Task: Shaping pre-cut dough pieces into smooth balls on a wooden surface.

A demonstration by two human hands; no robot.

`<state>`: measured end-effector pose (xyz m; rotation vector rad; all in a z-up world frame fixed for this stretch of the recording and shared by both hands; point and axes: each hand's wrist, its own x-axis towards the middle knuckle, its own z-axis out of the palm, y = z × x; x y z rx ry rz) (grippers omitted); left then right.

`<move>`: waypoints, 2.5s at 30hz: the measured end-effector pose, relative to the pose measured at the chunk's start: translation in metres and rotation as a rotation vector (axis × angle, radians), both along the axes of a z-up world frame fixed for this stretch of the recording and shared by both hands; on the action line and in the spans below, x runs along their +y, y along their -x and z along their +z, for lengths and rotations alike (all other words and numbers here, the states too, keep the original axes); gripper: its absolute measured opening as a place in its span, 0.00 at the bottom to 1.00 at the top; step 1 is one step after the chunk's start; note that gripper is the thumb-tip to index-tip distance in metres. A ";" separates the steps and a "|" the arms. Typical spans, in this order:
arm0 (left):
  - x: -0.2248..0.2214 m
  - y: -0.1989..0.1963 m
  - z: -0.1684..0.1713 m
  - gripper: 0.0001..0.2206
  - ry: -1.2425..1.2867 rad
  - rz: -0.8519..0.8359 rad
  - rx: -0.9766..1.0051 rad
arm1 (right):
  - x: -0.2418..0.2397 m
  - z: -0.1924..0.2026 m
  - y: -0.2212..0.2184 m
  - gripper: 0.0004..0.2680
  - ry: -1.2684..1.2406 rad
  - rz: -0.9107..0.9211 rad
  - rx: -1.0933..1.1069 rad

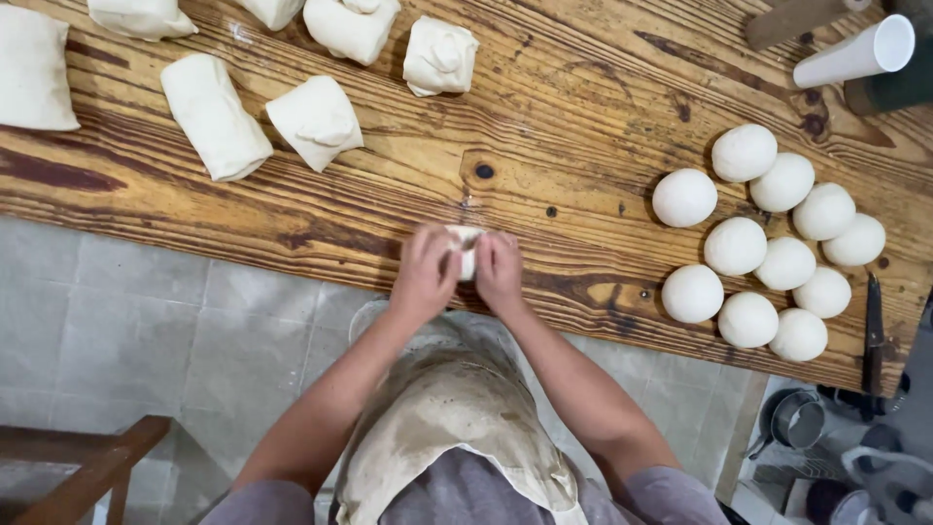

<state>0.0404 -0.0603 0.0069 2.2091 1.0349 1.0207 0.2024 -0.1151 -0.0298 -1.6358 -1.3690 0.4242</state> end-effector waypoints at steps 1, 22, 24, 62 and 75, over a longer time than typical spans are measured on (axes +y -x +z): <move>0.012 0.002 0.010 0.14 0.159 0.061 -0.176 | 0.011 0.012 0.007 0.13 0.153 -0.254 0.410; -0.027 -0.007 -0.039 0.15 0.123 -0.235 -0.088 | -0.052 0.016 -0.017 0.18 0.125 0.208 -0.163; -0.032 -0.003 -0.043 0.14 0.120 -0.203 -0.089 | -0.051 0.016 -0.016 0.15 0.158 0.199 -0.198; -0.034 -0.026 -0.011 0.11 -0.155 -0.133 0.026 | -0.048 0.011 -0.039 0.13 0.032 0.273 -0.237; 0.004 -0.035 0.050 0.13 0.511 0.012 -0.328 | 0.018 0.083 0.004 0.10 0.215 -0.403 0.663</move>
